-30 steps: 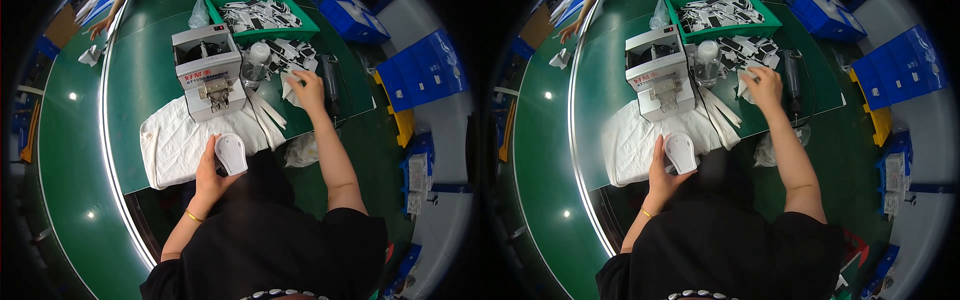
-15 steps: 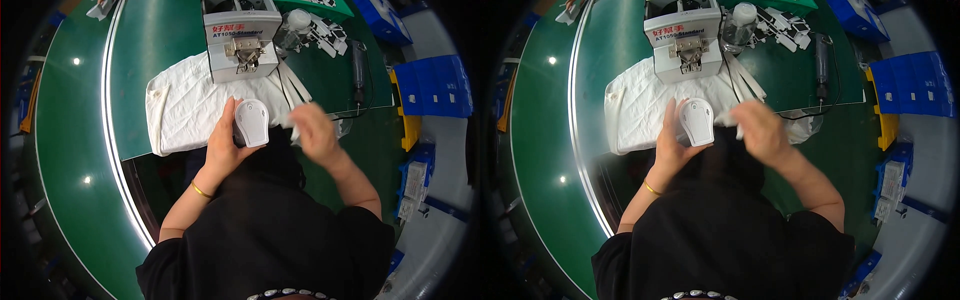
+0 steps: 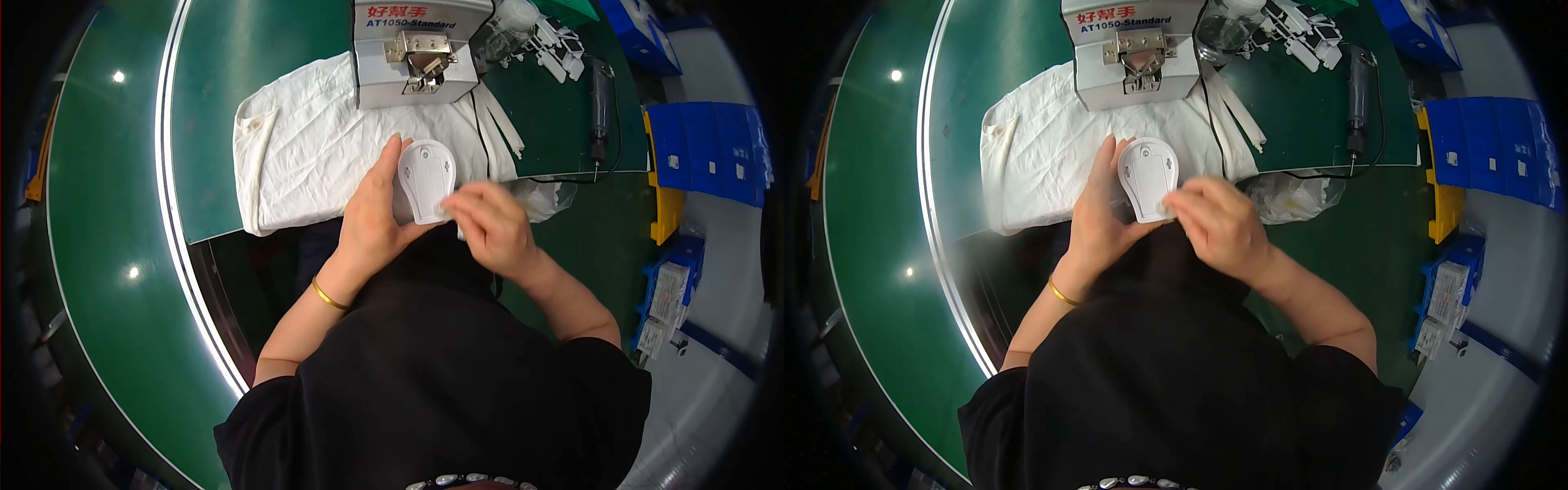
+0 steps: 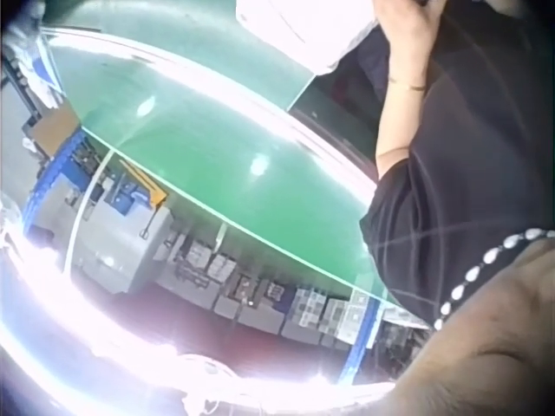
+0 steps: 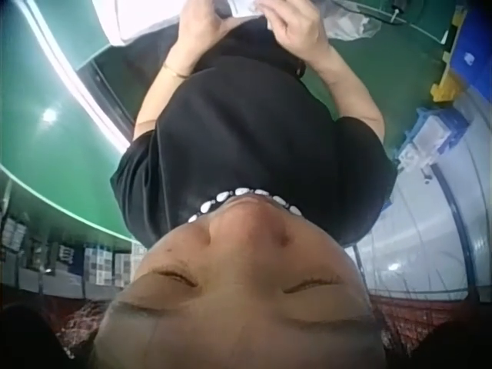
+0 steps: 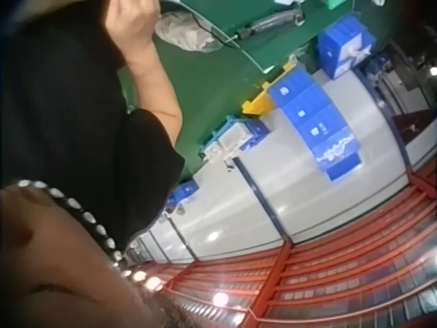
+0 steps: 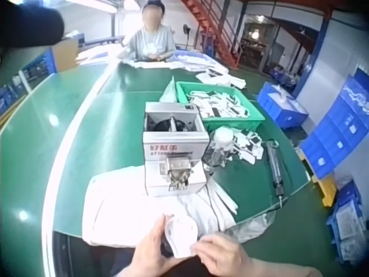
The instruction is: Assembling small product housings at a factory workstation using power tools and an automatic tape dispenser.
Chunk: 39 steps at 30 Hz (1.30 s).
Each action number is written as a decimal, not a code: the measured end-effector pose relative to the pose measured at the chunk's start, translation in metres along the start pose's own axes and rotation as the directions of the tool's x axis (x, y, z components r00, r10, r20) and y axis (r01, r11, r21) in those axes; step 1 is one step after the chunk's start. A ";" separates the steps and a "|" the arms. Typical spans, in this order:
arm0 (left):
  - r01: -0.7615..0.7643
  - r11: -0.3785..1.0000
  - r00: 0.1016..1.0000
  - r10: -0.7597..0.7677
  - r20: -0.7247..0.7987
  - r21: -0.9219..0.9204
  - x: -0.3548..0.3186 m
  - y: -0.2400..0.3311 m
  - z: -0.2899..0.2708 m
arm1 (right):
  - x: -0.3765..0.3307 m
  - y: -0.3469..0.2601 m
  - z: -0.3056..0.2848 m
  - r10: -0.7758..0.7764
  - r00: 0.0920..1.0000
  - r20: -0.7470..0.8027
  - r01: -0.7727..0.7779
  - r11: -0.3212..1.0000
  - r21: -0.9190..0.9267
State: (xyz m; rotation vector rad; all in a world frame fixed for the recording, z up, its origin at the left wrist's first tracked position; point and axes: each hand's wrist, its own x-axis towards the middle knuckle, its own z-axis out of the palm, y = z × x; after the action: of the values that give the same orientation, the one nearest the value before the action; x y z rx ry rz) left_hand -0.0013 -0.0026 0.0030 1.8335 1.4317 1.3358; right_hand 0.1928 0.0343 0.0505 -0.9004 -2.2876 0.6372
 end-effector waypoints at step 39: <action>-0.012 1.000 1.000 0.012 0.018 -0.003 0.003 -0.003 -0.003 | -0.004 -0.011 0.006 0.317 0.948 -0.012 -0.307 0.925 0.224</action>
State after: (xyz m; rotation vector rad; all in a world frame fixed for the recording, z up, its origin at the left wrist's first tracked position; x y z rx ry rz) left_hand -0.0050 0.0005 0.0031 1.8510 1.4109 1.3234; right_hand 0.1860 0.0230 0.0522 -1.1670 -1.9970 0.9750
